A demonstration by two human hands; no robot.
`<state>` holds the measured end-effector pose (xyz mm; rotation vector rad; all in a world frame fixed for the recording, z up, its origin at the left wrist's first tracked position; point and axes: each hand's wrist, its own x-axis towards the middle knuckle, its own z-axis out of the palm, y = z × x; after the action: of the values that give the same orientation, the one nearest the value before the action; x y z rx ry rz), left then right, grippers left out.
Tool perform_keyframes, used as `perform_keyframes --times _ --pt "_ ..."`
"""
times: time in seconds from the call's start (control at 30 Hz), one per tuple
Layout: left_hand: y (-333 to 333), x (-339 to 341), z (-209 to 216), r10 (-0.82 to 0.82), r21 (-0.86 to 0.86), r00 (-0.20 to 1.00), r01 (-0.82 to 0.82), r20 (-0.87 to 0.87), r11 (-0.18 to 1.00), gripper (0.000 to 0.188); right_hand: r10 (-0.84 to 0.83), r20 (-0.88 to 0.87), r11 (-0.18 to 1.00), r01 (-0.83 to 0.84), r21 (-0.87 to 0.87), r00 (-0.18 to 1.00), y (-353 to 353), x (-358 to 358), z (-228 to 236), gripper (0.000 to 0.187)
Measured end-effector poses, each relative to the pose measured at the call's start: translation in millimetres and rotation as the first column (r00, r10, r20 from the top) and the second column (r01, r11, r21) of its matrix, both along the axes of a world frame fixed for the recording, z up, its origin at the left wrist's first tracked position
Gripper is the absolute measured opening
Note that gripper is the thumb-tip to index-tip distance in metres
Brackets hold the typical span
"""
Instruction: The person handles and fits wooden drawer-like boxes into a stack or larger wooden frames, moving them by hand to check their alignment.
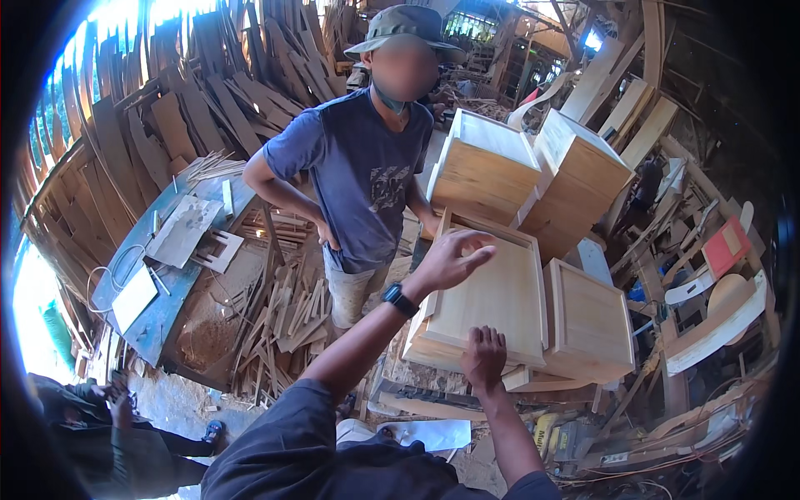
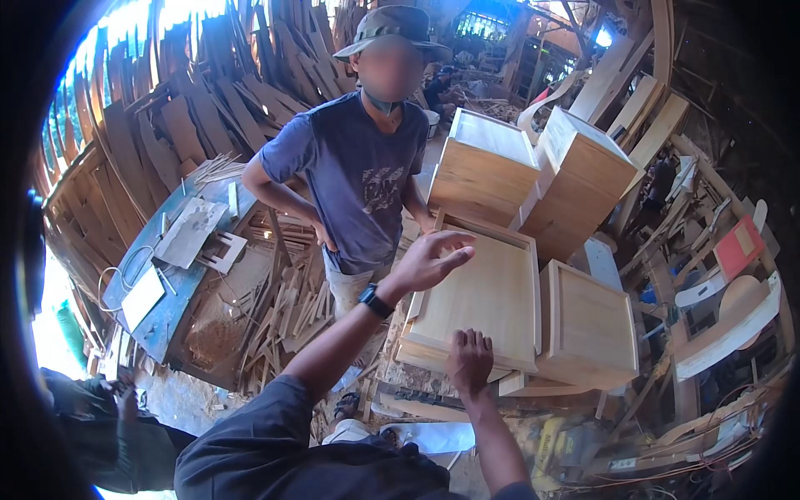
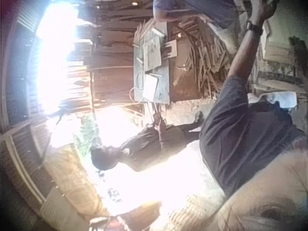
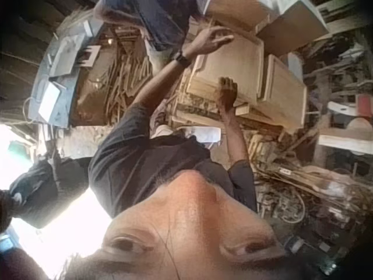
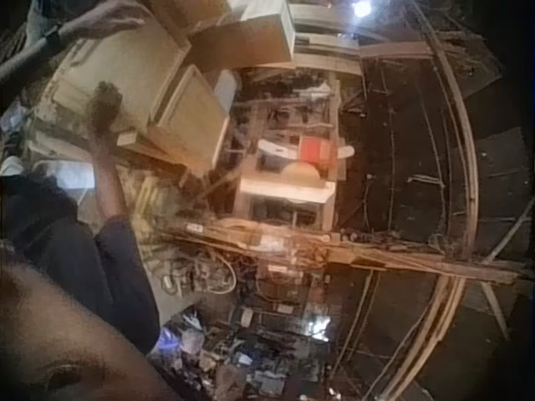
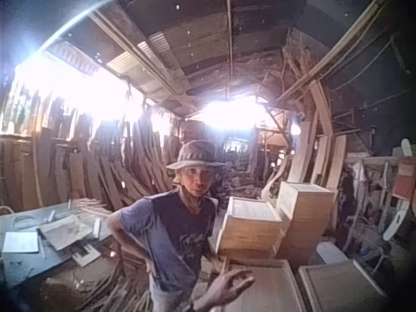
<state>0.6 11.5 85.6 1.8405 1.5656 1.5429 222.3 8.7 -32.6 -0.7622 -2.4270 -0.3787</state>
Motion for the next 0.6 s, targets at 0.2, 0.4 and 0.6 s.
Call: perform_keyframes --times 0.2,0.4,0.6 --pt "76 0 -135 0.398 -0.217 0.914 -0.405 -0.079 0.888 0.063 -0.003 -0.024 1.000 0.004 0.028 1.000 3 5 -5 0.012" --pt "90 -29 -178 0.407 -0.072 0.913 -0.408 -0.032 0.910 0.060 0.040 -0.040 0.999 -0.041 -0.027 0.998 -6 -2 -6 0.016" --pt "91 -19 -165 0.401 -0.106 0.915 -0.396 0.032 0.912 0.059 0.028 -0.022 0.997 -0.029 -0.078 0.999 -5 7 -1 0.016"
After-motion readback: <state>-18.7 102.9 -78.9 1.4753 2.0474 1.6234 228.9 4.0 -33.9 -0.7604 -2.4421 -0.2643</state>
